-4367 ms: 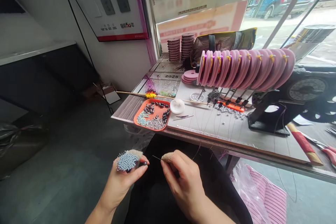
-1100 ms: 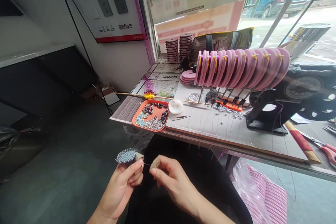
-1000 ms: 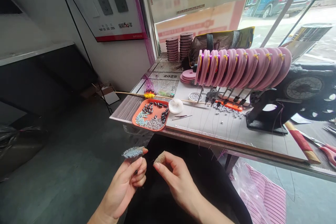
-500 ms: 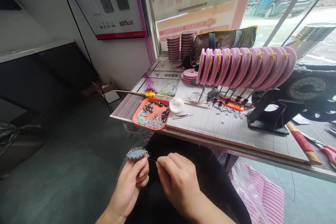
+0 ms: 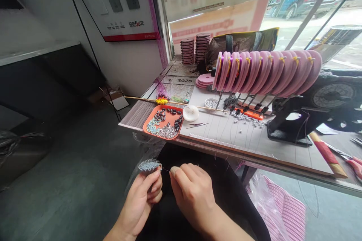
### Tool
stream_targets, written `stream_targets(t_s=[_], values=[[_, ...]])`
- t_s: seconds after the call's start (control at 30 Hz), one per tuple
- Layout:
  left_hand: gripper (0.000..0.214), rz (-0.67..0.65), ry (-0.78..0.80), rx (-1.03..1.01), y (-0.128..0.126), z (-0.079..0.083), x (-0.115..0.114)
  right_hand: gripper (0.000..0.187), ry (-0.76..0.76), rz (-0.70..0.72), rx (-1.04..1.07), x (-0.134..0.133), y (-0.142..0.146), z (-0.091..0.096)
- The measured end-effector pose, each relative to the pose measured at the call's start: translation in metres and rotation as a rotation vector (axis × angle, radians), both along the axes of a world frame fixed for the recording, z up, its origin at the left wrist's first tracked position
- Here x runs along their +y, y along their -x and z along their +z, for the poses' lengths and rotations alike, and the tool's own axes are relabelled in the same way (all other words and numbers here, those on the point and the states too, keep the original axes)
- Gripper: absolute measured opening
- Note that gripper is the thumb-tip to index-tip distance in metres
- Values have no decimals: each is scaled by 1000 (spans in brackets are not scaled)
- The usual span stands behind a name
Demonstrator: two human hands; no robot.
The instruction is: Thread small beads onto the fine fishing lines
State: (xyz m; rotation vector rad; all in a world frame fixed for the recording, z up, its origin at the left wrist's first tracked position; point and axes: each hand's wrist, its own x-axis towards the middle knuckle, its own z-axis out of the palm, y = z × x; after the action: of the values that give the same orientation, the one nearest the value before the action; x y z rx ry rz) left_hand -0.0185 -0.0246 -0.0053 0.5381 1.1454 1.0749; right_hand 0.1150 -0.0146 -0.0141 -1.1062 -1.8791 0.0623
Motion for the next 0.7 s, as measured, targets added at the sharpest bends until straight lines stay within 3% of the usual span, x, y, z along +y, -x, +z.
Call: stream_targets(t_s=[0.3, 0.5, 0.7], values=[[23, 119, -132, 237, -4, -4, -3, 35, -42, -48, -116, 3, 5, -3], [26, 282, -130, 305, -2, -7, -2, 31, -47, -27, -81, 2, 5, -3], [20, 248, -111, 253, 0, -6, -1, 20, 38, 51, -38, 0, 2, 3]])
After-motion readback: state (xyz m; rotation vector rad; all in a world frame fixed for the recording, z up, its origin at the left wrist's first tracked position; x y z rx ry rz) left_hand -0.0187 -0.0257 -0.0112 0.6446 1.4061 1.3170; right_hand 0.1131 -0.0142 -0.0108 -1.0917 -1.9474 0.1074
